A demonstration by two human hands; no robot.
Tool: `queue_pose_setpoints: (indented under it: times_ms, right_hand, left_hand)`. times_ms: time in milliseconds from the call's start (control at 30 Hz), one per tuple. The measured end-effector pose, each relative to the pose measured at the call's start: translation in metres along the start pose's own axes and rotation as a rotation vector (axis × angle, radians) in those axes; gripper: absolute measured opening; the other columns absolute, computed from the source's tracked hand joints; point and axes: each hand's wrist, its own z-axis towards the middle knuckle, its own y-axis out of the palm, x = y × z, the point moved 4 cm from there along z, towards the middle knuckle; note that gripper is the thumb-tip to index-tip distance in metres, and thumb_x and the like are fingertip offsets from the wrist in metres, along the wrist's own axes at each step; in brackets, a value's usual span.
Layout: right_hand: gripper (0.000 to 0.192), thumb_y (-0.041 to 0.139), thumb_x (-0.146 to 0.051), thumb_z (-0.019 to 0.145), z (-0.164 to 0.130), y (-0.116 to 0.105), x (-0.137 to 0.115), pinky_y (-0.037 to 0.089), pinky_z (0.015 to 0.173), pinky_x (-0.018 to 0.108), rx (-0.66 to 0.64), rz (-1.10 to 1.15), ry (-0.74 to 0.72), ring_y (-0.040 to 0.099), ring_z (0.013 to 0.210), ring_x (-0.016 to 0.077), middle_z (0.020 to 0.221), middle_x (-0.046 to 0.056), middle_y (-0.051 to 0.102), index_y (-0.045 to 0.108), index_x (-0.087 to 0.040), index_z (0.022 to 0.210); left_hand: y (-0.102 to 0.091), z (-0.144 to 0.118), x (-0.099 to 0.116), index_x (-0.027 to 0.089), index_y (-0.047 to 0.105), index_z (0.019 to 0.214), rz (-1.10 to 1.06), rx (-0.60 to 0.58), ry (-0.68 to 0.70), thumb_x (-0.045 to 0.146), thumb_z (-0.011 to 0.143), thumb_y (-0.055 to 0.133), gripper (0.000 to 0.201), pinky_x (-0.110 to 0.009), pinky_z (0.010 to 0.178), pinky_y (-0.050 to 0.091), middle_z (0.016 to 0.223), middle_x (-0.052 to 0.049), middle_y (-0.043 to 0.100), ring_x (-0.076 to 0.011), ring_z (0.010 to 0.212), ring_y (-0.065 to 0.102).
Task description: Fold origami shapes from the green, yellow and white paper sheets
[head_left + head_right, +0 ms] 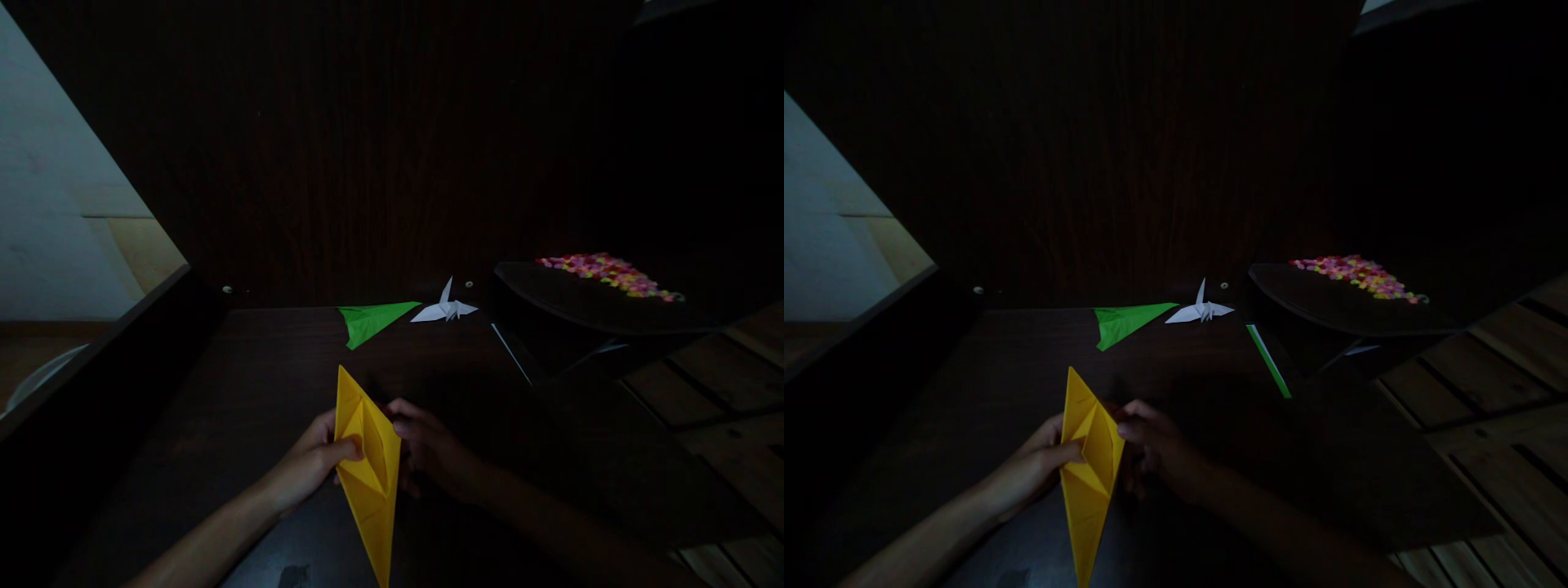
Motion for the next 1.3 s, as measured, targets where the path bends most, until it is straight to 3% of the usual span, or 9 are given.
queue_pose_setpoints:
  times_ms: [200, 400, 633, 833, 1067, 1300]
  right_hand:
    - [0.043, 0.07, -0.052, 0.075, 0.001, -0.002, 0.003, 0.038, 0.033, 0.015, 0.036, 0.09, 0.007, 0.053, 0.042, 0.0078, 0.068, -0.003, 0.06, 0.051, -0.019, 0.096]
    - [0.043, 0.067, -0.055, 0.078, 0.002, 0.0, 0.003, 0.038, 0.035, 0.015, -0.017, 0.087, 0.032, 0.055, 0.047, 0.0083, 0.072, -0.001, 0.06, 0.056, -0.018, 0.096]
    - [0.05, 0.07, -0.059, 0.077, 0.006, -0.002, 0.013, 0.033, 0.032, 0.016, 0.03, 0.08, 0.119, 0.051, 0.04, 0.0052, 0.075, -0.001, 0.063, 0.06, -0.016, 0.099]
    - [0.053, 0.075, -0.062, 0.069, 0.004, -0.002, 0.013, 0.036, 0.033, 0.017, -0.022, 0.032, 0.12, 0.05, 0.04, 0.0062, 0.066, -0.003, 0.059, 0.057, -0.016, 0.088]
    - [0.045, 0.081, -0.046, 0.062, 0.002, -0.003, 0.009, 0.035, 0.033, 0.017, 0.047, 0.021, 0.112, 0.049, 0.04, 0.0055, 0.066, -0.002, 0.06, 0.06, -0.014, 0.086]
    - [0.045, 0.082, -0.042, 0.063, 0.003, -0.005, 0.004, 0.036, 0.037, 0.017, 0.103, 0.098, 0.019, 0.051, 0.045, 0.0066, 0.066, -0.002, 0.061, 0.063, -0.013, 0.092]
  left_hand:
    - [0.0, 0.0, -0.002, 0.012, 0.07, 0.091, -0.028, -0.015, -0.011, 0.018, 0.064, 0.074, 0.028, -0.028, 0.062, 0.046, 0.073, -0.004, 0.067, -0.0155, 0.06, 0.059]
    - [-0.004, 0.005, -0.008, 0.016, 0.065, 0.119, -0.055, -0.054, 0.005, 0.027, 0.067, 0.08, 0.055, -0.027, 0.059, 0.045, 0.084, -0.006, 0.071, -0.0186, 0.066, 0.063]
    - [0.001, 0.002, -0.006, 0.019, 0.062, 0.127, -0.029, -0.085, -0.006, 0.032, 0.067, 0.084, 0.065, -0.028, 0.064, 0.048, 0.091, -0.008, 0.072, -0.0224, 0.076, 0.066]
    - [0.004, -0.001, -0.003, 0.019, 0.062, 0.123, -0.022, -0.072, -0.028, 0.029, 0.069, 0.082, 0.059, -0.028, 0.065, 0.048, 0.089, -0.006, 0.071, -0.0192, 0.072, 0.064]
    - [0.003, 0.001, -0.003, 0.016, 0.067, 0.111, -0.03, -0.078, -0.027, 0.016, 0.065, 0.075, 0.047, -0.024, 0.058, 0.045, 0.074, -0.001, 0.066, -0.014, 0.06, 0.058]
    - [0.006, -0.002, 0.01, 0.016, 0.068, 0.107, -0.135, -0.102, -0.011, 0.016, 0.064, 0.074, 0.043, -0.017, 0.046, 0.037, 0.077, -0.002, 0.065, -0.0101, 0.058, 0.054]
